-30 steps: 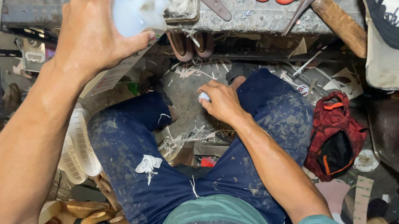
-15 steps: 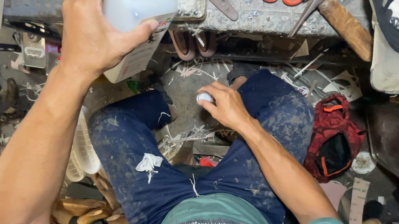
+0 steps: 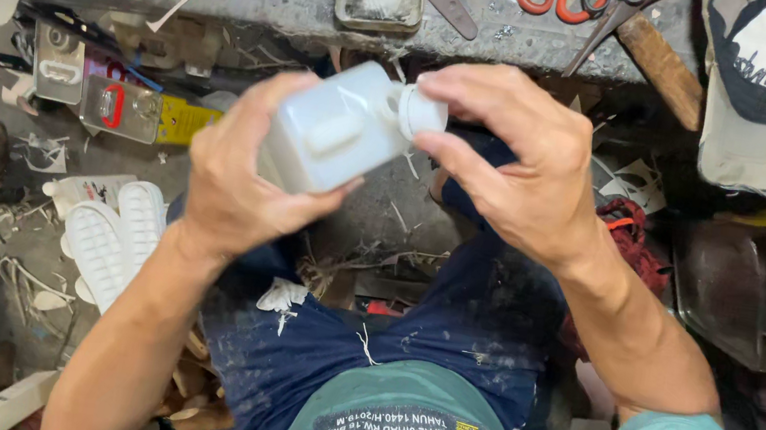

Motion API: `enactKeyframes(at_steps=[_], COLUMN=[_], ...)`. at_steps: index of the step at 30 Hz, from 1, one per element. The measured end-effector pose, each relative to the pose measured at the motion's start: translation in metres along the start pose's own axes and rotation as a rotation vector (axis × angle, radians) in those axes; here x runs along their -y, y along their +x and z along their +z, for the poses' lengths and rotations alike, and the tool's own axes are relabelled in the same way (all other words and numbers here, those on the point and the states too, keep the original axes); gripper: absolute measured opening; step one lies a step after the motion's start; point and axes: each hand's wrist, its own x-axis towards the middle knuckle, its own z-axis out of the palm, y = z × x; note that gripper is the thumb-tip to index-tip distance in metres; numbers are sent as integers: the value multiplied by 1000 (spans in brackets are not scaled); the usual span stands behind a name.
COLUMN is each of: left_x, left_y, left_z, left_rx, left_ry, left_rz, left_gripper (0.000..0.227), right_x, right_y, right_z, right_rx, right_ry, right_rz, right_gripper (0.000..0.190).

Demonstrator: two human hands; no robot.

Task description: The person pours a liquid from a white bottle into a small container and then applies it to a pink shoe using a brush. They rub the shoe's surface with their fingers and continue to apply the liquid to different areas of the shoe.

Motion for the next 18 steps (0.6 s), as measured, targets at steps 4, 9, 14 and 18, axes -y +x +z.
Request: enactKeyframes(at_steps=[4, 9, 14, 18], left_x=[-20, -38, -67, -81], left_y=[-40, -99, -138, -161], left_z=[1, 32, 40, 51], left_rx=[78, -24, -62, -124], left_ry=[-154, -273, -391, -430], left_rz=[-16, -56, -136, -156], left_gripper=[75, 71, 69, 69], right_x=[16, 16, 44, 52], right_y=[-18, -76, -103, -134], right_z=[-2, 22, 17, 20], right_rx=[197, 226, 304, 428], right_ry=[-102, -329, -404, -392], right_rz=[-190, -87, -84, -125], right_gripper=[24, 37, 49, 22])
